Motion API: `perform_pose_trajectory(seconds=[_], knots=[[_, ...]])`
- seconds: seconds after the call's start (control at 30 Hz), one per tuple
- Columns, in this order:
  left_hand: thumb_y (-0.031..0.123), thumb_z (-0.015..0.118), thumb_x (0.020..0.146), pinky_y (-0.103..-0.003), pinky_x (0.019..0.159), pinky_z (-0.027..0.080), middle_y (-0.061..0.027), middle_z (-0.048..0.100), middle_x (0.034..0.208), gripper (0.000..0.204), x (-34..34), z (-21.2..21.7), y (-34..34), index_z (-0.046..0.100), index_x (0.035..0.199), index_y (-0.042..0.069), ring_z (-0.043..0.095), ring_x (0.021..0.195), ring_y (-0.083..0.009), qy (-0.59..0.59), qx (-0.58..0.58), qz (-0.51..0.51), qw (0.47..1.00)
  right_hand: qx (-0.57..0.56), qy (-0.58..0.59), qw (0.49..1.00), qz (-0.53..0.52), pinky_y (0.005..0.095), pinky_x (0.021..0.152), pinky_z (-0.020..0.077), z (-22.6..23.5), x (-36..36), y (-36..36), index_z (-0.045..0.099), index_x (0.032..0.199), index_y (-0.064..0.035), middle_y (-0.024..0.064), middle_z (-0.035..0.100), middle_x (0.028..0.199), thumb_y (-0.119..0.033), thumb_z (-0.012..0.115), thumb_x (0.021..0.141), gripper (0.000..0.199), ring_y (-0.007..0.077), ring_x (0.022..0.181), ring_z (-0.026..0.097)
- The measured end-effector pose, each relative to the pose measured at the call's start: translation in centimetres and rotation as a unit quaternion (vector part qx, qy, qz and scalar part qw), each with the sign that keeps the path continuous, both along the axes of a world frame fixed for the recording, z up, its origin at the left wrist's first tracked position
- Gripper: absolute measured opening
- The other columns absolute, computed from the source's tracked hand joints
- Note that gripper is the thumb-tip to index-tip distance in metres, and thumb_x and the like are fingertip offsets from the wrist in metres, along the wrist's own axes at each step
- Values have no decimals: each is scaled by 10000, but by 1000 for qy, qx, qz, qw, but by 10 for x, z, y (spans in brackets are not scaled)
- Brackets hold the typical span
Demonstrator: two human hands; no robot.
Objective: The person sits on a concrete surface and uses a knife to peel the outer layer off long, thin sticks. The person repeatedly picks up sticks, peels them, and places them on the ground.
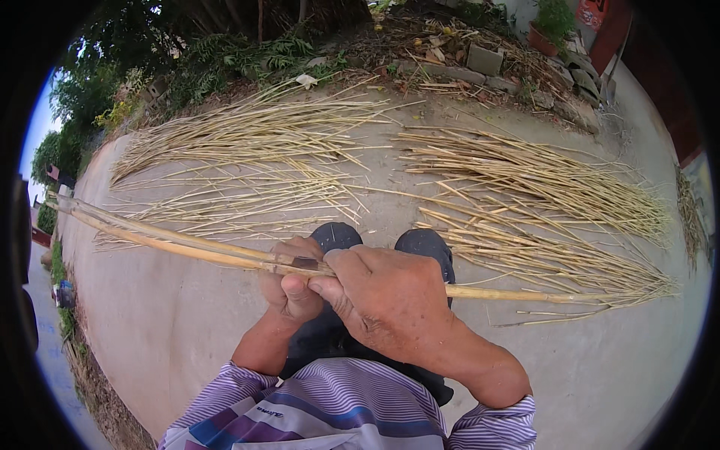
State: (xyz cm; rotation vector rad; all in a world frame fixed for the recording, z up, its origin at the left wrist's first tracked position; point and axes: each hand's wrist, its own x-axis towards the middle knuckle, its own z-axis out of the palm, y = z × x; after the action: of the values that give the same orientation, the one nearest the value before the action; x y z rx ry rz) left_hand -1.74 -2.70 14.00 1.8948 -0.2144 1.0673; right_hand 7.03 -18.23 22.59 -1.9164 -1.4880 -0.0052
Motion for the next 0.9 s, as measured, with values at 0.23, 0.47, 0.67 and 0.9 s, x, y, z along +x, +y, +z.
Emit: perform_pose_trajectory(seconds=[0.23,0.47,0.67,0.9], knots=[[542,416,999,-253,469,391,-88,509,683,533,-27,41,66,448,813,43,489,545,-150,-42,-268,77,959,19,18,999,-40,389,537,466,-22,38,-43,677,978,-51,113,623,719,-251,669,885,221,283,633,612],[442,597,953,-294,549,444,-69,558,712,438,-6,-7,24,565,887,10,544,600,-163,3,-108,67,992,20,-21,999,-26,394,526,454,-17,18,-6,644,949,-56,98,586,703,-257,671,875,216,283,628,602],[476,555,968,-269,491,432,-69,550,642,469,-5,-8,23,533,866,18,540,548,-137,-65,-138,55,987,26,-28,999,0,384,521,449,-18,12,1,621,892,-58,88,563,680,-213,694,859,175,271,619,597],[439,525,986,-301,528,434,-81,531,796,420,-10,-2,6,453,888,37,511,604,-155,16,-57,22,998,12,-23,1000,-7,377,494,437,-10,9,-7,572,825,-64,80,549,661,-216,675,875,190,252,596,587]])
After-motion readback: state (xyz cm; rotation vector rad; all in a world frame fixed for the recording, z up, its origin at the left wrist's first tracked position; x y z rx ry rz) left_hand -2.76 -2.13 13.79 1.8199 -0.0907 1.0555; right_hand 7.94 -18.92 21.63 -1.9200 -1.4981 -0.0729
